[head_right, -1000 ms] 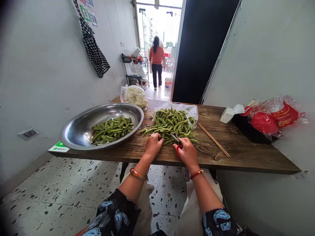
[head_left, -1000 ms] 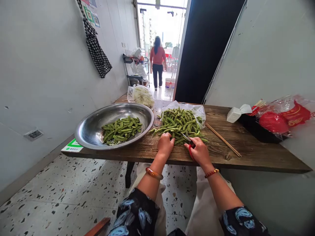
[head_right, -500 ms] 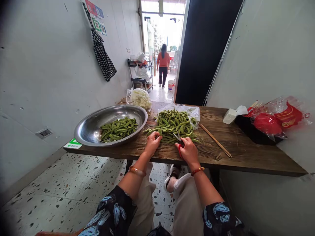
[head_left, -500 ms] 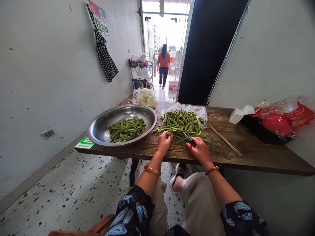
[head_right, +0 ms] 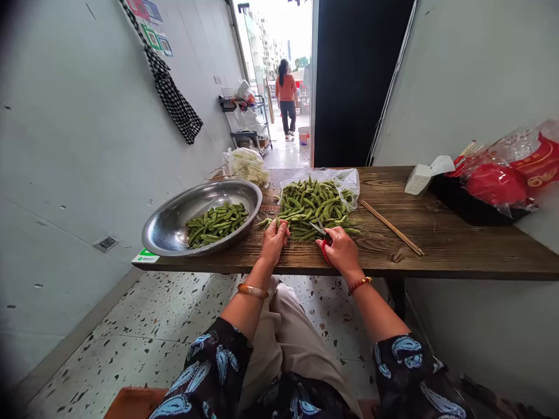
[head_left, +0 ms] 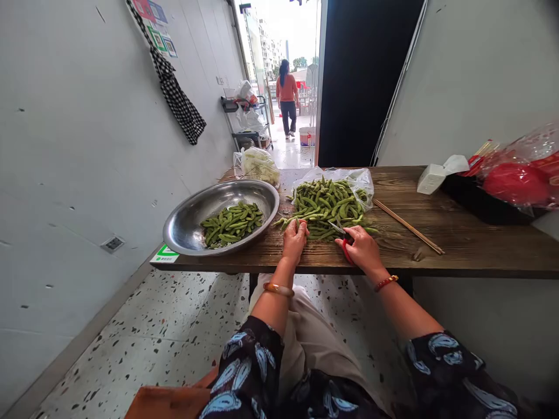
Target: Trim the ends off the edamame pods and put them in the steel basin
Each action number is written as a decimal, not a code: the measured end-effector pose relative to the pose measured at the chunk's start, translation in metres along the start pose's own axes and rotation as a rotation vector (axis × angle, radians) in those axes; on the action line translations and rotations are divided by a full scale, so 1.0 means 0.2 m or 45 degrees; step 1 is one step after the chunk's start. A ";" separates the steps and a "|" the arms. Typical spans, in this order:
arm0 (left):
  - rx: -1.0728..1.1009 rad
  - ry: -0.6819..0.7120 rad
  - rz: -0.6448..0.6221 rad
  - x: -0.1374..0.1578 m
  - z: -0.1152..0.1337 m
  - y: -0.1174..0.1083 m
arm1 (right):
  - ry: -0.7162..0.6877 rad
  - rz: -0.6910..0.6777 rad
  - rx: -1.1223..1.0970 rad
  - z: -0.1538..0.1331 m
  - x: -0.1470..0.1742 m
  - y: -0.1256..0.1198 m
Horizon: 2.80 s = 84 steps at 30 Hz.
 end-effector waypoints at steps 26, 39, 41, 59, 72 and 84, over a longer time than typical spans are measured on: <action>-0.108 0.134 -0.090 0.00 0.04 0.00 | -0.064 -0.099 -0.136 -0.06 0.03 -0.03; -0.320 0.037 -0.196 0.01 0.09 0.01 | -0.294 -0.356 -0.173 -0.05 -0.29 -0.04; -0.334 0.025 -0.174 0.01 0.10 0.01 | -0.298 -0.264 -0.201 -0.06 -0.45 -0.05; -0.186 -0.021 -0.195 -0.20 0.30 0.29 | -0.247 0.257 -0.491 0.08 -0.74 -0.13; -0.034 -0.060 -0.376 -0.43 0.15 0.50 | -0.480 -0.047 -0.429 -0.04 -0.66 -0.13; -0.470 0.256 -0.462 -0.42 0.19 0.52 | -0.596 -0.222 -0.381 -0.10 -0.63 -0.12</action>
Point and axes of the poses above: each hand's wrist, its own x-axis away from the middle knuckle, its own y-axis out of the palm, z = x × y, the point moved 6 cm from there along -x, towards the middle knuckle, and after that the axes turned 12 degrees about y, right-handed, at the moved point
